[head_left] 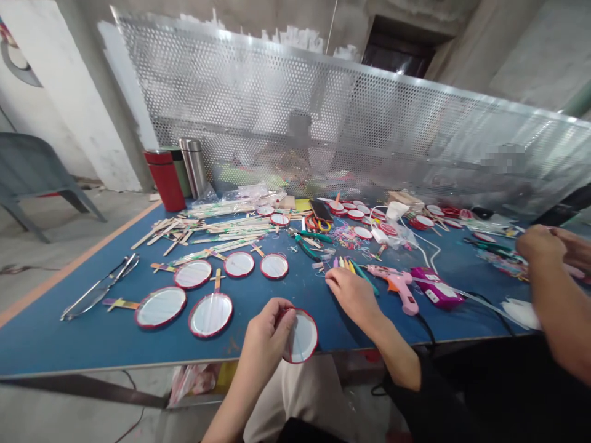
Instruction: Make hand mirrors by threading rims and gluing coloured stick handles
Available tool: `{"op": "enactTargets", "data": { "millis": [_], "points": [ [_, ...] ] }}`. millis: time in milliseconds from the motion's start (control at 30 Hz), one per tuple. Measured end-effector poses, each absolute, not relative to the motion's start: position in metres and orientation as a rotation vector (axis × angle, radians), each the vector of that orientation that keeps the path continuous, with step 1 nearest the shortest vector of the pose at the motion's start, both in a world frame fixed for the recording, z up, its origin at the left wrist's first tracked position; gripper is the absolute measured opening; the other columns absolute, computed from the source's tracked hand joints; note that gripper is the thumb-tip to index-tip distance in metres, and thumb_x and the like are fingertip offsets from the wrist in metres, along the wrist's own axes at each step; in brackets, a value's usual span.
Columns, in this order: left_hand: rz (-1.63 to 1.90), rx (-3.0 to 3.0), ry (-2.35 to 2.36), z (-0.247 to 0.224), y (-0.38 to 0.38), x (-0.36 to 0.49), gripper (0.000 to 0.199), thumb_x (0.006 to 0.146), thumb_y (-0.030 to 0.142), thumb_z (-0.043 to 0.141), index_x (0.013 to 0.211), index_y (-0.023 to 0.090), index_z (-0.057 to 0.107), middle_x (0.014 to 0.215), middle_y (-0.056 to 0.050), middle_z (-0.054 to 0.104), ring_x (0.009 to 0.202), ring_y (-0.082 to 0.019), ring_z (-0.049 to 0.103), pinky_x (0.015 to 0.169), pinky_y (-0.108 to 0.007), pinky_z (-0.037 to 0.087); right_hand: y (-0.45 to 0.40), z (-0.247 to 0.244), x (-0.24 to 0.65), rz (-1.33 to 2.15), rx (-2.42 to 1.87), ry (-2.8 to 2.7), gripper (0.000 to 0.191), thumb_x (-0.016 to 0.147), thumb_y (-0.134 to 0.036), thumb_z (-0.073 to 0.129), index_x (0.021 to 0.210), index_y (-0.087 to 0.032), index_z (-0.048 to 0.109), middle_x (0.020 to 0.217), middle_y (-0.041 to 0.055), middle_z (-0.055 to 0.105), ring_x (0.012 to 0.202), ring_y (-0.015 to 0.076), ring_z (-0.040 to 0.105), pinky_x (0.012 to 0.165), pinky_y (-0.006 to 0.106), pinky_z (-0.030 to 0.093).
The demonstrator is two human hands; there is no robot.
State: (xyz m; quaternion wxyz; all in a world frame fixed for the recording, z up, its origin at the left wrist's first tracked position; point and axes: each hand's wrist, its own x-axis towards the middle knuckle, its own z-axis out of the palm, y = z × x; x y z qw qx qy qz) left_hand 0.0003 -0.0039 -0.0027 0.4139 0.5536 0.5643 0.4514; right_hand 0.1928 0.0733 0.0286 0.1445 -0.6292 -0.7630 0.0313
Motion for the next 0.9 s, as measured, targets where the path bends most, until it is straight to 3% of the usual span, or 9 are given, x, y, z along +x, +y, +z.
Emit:
{"op": "enactTargets", "data": {
  "millis": [67,400,733,900],
  "points": [
    [1.143,1.405,1.409,-0.003,-0.004,0.0,0.021,0.084,0.038,0.05,0.085,0.019,0.06,0.066,0.002,0.059,0.058,-0.014,0.052,0.053,-0.021,0.04,0.079,0.025,0.189,0.003,-1.818,-2.264,0.015,0.09,-0.018,0.051,0.089,-0.021,0.066,0.097,0.0058,0.069,0.09,0.0199,0.064,0.067,0.025,0.039],
    [1.136,1.434,1.387,-0.007,-0.003,-0.001,0.022,0.083,0.039,0.052,0.084,0.02,0.062,0.066,0.001,0.062,0.059,-0.015,0.054,0.054,-0.022,0.042,0.11,0.046,0.208,-0.34,-1.997,-2.1,0.025,0.096,-0.022,0.04,0.095,-0.019,0.064,0.099,0.0077,0.065,0.093,0.0204,0.059,0.072,0.027,0.036],
    [1.114,1.458,1.384,-0.009,-0.002,-0.002,0.022,0.084,0.04,0.051,0.083,0.02,0.062,0.065,0.001,0.061,0.059,-0.015,0.055,0.055,-0.022,0.042,0.121,0.052,0.212,-0.265,-2.01,-2.294,0.021,0.09,-0.021,0.051,0.082,-0.02,0.07,0.092,0.0072,0.069,0.089,0.0205,0.062,0.074,0.027,0.039],
    [1.111,1.445,1.365,-0.012,-0.001,-0.002,0.024,0.083,0.042,0.053,0.083,0.02,0.063,0.069,-0.001,0.063,0.062,-0.016,0.056,0.055,-0.022,0.043,0.134,0.067,0.222,-0.277,-2.16,-2.134,0.027,0.096,-0.018,0.041,0.097,-0.017,0.068,0.102,0.0129,0.069,0.099,0.026,0.063,0.078,0.033,0.042]
  ]
}}
